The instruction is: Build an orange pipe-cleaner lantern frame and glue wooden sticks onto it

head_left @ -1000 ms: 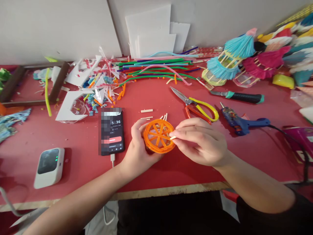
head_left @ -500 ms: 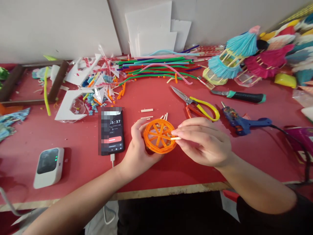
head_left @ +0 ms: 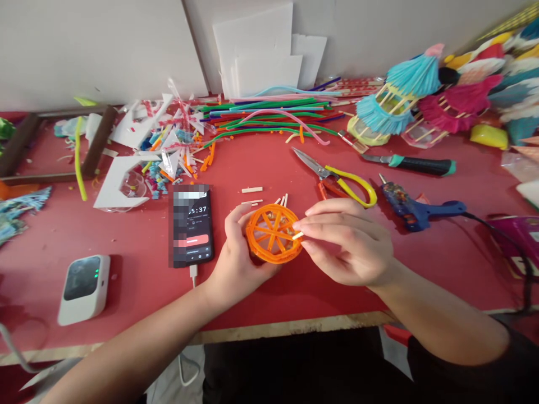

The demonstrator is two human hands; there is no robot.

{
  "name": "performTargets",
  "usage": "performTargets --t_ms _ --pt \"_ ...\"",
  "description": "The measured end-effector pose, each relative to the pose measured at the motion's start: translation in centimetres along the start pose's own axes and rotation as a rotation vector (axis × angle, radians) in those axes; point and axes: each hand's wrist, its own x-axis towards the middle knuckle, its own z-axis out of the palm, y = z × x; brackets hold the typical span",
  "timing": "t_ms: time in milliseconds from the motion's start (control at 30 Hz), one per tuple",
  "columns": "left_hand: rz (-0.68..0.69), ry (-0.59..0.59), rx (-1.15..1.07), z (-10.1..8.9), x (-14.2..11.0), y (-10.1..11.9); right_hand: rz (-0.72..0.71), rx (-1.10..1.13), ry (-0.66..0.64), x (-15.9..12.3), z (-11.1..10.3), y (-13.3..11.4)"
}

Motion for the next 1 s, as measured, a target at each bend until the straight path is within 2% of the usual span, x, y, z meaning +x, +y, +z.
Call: performTargets --t_ms 333,733,1000 --pt "-0.011 0.000 -0.011 0.07 -0.02 0.04 -0.007 0.007 0.022 -0.18 0.22 0.10" --pt "0.003 0.000 -0.004 -0.01 0.06 0.15 -0.007 -0.007 -0.038 -0.04 -0.16 0.16" --pt "-0.002 -0.025 -0.038 0.32 0.21 -0.22 0.002 0.030 -0.006 -0.30 0.28 0.30"
